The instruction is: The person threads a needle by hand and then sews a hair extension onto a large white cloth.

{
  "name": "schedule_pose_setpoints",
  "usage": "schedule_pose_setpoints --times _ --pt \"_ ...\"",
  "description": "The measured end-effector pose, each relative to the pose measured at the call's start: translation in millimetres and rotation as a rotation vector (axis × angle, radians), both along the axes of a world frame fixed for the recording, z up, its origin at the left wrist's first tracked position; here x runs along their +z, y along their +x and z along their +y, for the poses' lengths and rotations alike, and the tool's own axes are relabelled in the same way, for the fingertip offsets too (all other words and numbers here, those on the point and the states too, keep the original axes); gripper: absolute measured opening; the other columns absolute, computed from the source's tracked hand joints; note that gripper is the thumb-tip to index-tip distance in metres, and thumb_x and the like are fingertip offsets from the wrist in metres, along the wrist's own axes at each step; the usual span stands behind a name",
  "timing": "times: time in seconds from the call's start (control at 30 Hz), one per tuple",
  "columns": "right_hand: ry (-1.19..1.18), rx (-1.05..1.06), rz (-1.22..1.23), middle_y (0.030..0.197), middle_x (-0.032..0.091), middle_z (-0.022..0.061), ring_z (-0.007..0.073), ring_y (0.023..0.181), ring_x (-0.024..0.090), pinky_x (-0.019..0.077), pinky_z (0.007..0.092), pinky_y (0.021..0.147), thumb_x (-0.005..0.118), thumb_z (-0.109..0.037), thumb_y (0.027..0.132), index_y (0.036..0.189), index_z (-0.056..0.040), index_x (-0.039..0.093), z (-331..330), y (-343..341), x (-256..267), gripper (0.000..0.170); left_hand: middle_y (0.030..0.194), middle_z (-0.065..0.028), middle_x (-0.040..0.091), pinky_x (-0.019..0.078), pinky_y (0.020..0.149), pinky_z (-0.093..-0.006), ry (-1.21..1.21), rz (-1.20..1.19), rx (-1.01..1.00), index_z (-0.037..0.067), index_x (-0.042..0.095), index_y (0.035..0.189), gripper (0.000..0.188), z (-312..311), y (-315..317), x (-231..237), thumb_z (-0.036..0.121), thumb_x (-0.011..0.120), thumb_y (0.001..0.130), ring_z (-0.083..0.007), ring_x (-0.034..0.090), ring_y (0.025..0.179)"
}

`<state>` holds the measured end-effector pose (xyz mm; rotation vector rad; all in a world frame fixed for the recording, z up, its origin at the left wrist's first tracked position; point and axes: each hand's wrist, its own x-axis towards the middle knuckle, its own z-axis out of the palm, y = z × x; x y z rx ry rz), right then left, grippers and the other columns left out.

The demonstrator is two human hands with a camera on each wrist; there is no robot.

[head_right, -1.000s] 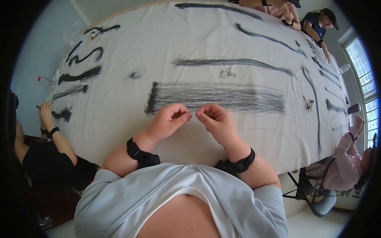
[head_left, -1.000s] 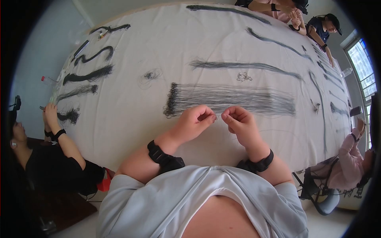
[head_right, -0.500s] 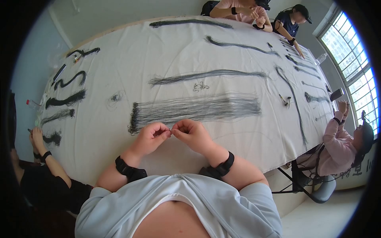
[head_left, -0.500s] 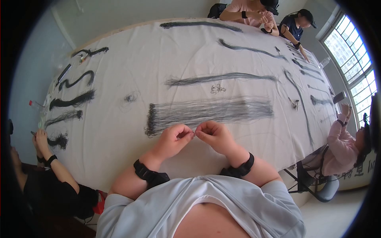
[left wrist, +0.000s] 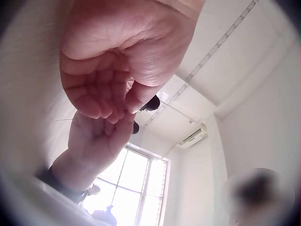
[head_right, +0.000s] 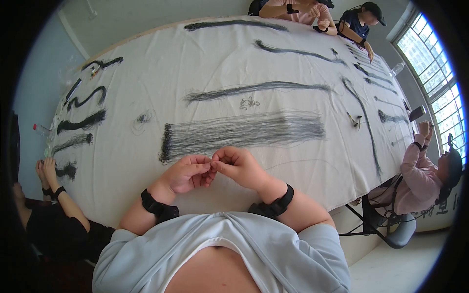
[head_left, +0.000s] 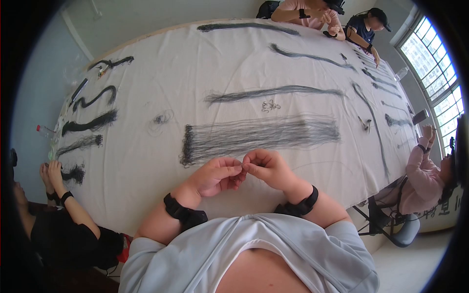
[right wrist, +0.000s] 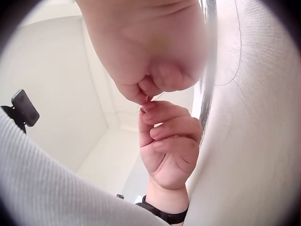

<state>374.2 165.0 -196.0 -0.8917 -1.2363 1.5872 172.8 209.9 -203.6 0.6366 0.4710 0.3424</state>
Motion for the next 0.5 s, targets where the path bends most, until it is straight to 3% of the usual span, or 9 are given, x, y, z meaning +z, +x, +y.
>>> schedule_pose_setpoints --times 0.1,0.3,0.4,0.5 --pt "-0.066 0.026 0.002 0.086 0.063 0.0030 0.0074 0.081 0.059 0.0472 0.0199 0.068 0.061 -0.009 0.089 0.098 0.0022 0.058 -0.8 2.0 5.7 0.014 0.086 -0.0057 0.061 0.0499 0.068 -0.0280 0.029 -0.009 -0.008 0.003 0.059 0.101 0.016 0.1 0.2 -1.7 0.013 0.053 0.091 -0.0145 0.059 0.076" --pt "-0.182 0.058 0.083 0.082 0.061 -0.0007 0.0012 0.065 0.050 0.0346 0.0157 0.051 0.060 -0.011 0.090 0.097 -0.0011 0.059 0.1 6.2 3.6 0.013 0.091 -0.0076 0.063 0.0492 0.072 -0.0270 -0.034 -0.120 -0.027 0.001 0.060 0.100 0.016 4.3 -3.6 1.2 0.008 0.057 0.087 -0.0137 0.059 0.078" --pt "-0.229 0.060 0.127 0.080 0.059 -0.0020 0.0000 0.059 0.043 0.0298 0.0160 0.048 0.061 -0.011 0.089 0.096 -0.0026 0.059 0.1 5.3 5.7 0.011 0.093 -0.0087 0.064 0.0490 0.073 -0.0261 0.033 -0.151 -0.039 0.001 0.061 0.100 0.016 4.0 -4.0 1.8 0.006 0.059 0.085 -0.0134 0.059 0.080" --pt "-0.233 0.080 0.136 0.080 0.059 -0.0021 0.0003 0.059 0.043 0.0301 0.0159 0.048 0.061 -0.011 0.089 0.095 -0.0030 0.059 -0.3 4.8 8.8 0.010 0.093 -0.0082 0.064 0.0490 0.073 -0.0253 0.074 -0.104 -0.022 0.001 0.062 0.100 0.017 1.8 -3.9 2.7 0.005 0.061 0.084 -0.0130 0.060 0.081"
